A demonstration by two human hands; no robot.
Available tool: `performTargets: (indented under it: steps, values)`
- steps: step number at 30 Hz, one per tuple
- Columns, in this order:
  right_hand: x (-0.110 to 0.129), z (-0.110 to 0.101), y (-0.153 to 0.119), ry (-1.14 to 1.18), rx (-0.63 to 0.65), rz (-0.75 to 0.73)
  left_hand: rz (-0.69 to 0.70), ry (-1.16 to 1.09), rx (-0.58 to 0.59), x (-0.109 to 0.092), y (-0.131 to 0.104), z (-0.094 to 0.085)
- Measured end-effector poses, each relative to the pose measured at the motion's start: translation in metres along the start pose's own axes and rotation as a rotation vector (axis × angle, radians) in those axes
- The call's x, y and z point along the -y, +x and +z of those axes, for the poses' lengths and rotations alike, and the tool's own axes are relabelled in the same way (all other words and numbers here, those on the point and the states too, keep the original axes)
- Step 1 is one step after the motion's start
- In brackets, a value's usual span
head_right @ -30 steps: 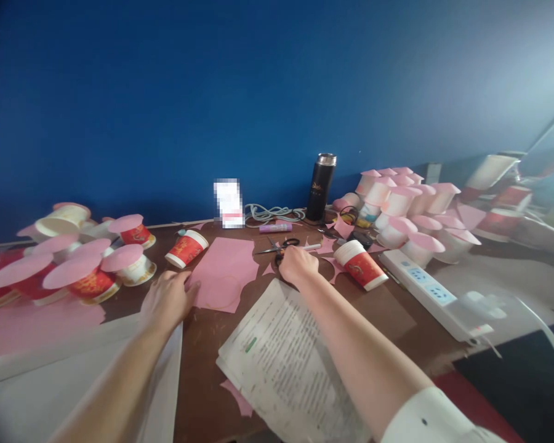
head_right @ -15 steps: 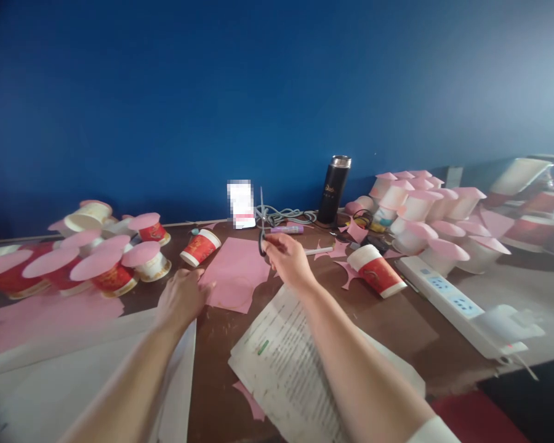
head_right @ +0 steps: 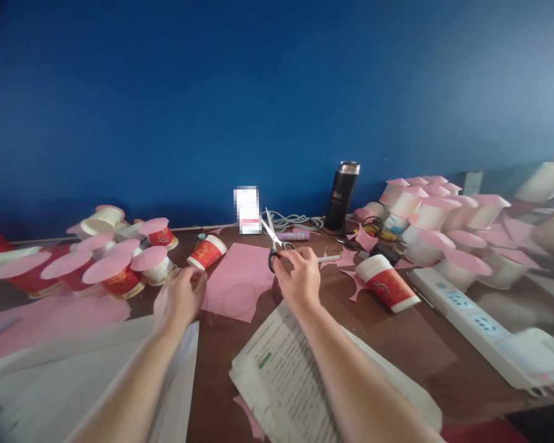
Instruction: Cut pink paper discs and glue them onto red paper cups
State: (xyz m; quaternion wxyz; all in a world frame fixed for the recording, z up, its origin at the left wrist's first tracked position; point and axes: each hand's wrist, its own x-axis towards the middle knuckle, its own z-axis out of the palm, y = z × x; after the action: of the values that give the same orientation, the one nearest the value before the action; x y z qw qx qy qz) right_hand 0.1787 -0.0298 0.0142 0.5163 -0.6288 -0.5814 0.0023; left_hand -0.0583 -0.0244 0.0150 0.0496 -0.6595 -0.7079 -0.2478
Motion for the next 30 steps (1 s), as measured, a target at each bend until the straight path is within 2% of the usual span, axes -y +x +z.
performTargets:
  steps: [3, 7, 10, 12, 14, 18, 21, 28, 30]
  values:
    - [-0.003, 0.000, -0.001, 0.006, -0.053, -0.057, 0.007, -0.036, -0.080, 0.001, 0.002, -0.002]
    - [-0.006, 0.002, -0.004, 0.079, 0.086, -0.040, -0.023, -0.100, -0.187, 0.002, 0.017, -0.018]
    - [-0.005, 0.003, -0.006, 0.071, 0.138, 0.003, -0.039, -0.124, -0.199, 0.001, 0.036, -0.033]
    - [-0.004, 0.002, -0.006, 0.052, 0.146, 0.038, -0.013, -0.126, -0.176, -0.001, 0.046, -0.037]
    - [-0.004, 0.002, -0.006, 0.030, 0.164, 0.048, -0.008, -0.112, -0.169, -0.001, 0.049, -0.031]
    - [-0.004, 0.002, -0.005, -0.023, 0.174, 0.037, 0.027, -0.010, -0.230, 0.001, 0.043, -0.002]
    - [-0.005, 0.002, -0.004, -0.084, 0.166, 0.031, 0.085, 0.060, -0.189, 0.003, 0.037, 0.016]
    - [-0.006, -0.009, 0.006, -0.358, 0.256, 0.027, 0.010, 0.127, 0.021, 0.005, 0.038, 0.020]
    - [-0.006, -0.014, 0.008, -0.438, 0.320, 0.030, 0.009, 0.099, 0.021, 0.006, 0.039, 0.020]
